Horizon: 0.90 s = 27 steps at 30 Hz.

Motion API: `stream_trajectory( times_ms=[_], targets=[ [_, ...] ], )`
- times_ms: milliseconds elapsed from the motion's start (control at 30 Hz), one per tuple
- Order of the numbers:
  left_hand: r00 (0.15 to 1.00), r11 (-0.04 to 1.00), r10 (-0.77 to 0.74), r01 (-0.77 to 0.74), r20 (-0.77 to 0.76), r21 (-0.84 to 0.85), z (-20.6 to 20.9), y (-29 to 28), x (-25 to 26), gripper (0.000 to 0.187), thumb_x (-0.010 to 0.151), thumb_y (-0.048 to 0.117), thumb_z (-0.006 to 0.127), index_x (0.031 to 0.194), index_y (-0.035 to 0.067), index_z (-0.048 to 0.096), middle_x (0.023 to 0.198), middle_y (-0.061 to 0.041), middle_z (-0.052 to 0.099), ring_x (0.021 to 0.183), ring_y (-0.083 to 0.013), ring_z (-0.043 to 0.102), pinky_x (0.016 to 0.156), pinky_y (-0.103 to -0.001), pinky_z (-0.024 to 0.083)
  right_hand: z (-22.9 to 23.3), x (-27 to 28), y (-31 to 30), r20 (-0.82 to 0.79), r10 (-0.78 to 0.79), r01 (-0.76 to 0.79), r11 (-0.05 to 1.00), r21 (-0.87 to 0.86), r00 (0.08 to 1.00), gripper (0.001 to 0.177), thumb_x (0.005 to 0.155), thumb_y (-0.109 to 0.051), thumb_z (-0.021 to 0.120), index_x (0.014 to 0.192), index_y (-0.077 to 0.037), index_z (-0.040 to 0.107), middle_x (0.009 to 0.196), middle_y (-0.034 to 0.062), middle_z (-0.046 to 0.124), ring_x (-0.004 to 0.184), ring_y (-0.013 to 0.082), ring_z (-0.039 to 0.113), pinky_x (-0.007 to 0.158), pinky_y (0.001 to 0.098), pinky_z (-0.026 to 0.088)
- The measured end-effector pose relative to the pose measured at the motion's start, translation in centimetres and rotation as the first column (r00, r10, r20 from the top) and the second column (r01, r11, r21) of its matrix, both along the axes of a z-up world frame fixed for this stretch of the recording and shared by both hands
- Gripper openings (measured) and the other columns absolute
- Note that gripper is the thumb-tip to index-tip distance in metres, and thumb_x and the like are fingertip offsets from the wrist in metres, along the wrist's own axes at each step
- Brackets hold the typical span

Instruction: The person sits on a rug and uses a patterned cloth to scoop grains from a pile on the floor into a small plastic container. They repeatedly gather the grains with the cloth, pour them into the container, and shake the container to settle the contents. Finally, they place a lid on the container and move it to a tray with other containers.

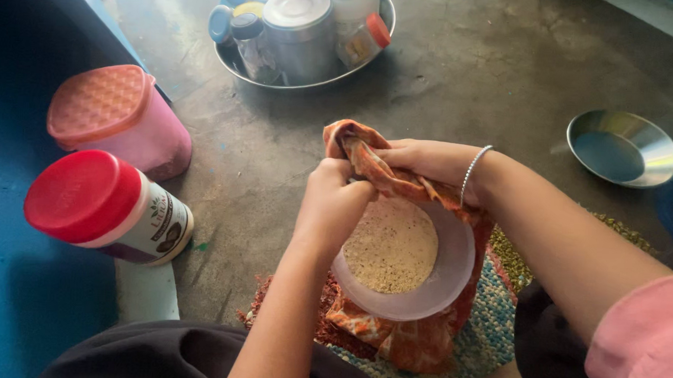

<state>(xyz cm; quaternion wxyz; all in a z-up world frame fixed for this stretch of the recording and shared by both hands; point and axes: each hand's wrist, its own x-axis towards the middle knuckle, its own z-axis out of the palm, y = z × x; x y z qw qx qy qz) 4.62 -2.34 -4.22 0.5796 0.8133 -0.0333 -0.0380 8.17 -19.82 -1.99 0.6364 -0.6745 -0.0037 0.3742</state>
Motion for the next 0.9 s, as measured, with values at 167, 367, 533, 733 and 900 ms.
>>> stream_trajectory(
  times_ms=[167, 367, 533, 733, 900],
  targets=[
    [1.0, 0.999, -0.018, 0.017, 0.012, 0.034, 0.1, -0.3, 0.3, 0.022, 0.069, 0.013, 0.063, 0.078, -0.001, 0.079, 0.063, -0.012, 0.069, 0.059, -0.0158, 0.063, 0.059, -0.033, 0.049, -3.1, 1.3, -1.7, -0.124, 0.009, 0.015, 0.982, 0.188, 0.992, 0.031, 0.095, -0.035, 0.063, 0.114, -0.01, 0.066, 0.094, 0.0038, 0.071, 0.078, 0.0111, 0.071, 0.068, 0.028, 0.059],
    [0.998, 0.994, 0.052, -0.056, 0.039, 0.089, 1.7, -1.0, -1.0, 0.025, 0.069, 0.019, 0.07, 0.088, 0.006, 0.082, 0.07, -0.008, 0.076, 0.065, -0.0139, 0.068, 0.065, -0.029, 0.053, -6.1, 1.4, -3.8, -0.219, -0.051, 0.103, 0.968, 0.231, 0.974, 0.029, 0.094, -0.031, 0.066, 0.118, -0.015, 0.067, 0.101, 0.003, 0.073, 0.084, 0.0124, 0.071, 0.071, 0.031, 0.059],
    [0.985, 0.974, 0.171, -0.167, -0.009, 0.153, 2.2, -1.0, -1.1, 0.027, 0.063, 0.015, 0.073, 0.088, 0.008, 0.083, 0.076, -0.008, 0.08, 0.071, -0.0159, 0.073, 0.069, -0.028, 0.056, -7.6, -1.8, -3.1, -0.315, -0.248, 0.356, 0.865, 0.353, 0.916, 0.037, 0.091, -0.025, 0.063, 0.128, -0.023, 0.065, 0.11, 0.0023, 0.078, 0.096, 0.0152, 0.073, 0.079, 0.0351, 0.061],
    [0.979, 0.972, 0.204, -0.2, -0.027, 0.121, 1.7, -0.9, -1.3, 0.031, 0.066, 0.015, 0.073, 0.094, 0.005, 0.081, 0.085, -0.011, 0.081, 0.073, -0.0179, 0.076, 0.071, -0.029, 0.058, -12.6, -7.4, -3.1, -0.453, -0.59, 0.684, 0.727, 0.062, 0.668, 0.048, 0.099, -0.042, 0.044, 0.122, -0.007, 0.069, 0.112, 0.0131, 0.076, 0.095, 0.0253, 0.07, 0.076, 0.0409, 0.059],
    [0.922, 0.939, 0.315, -0.337, -0.225, -0.067, 1.9, -0.7, -2.2, 0.037, 0.076, 0.011, 0.066, 0.111, 0.004, 0.074, 0.102, -0.016, 0.078, 0.086, -0.0228, 0.075, 0.079, -0.035, 0.058, -18.8, -11.9, -1.8, -0.221, -0.839, 0.865, 0.498, 0.056, 0.497, 0.048, 0.104, -0.038, 0.036, 0.117, -0.001, 0.064, 0.105, 0.0176, 0.072, 0.095, 0.0251, 0.069, 0.087, 0.0393, 0.054]
  ],
)
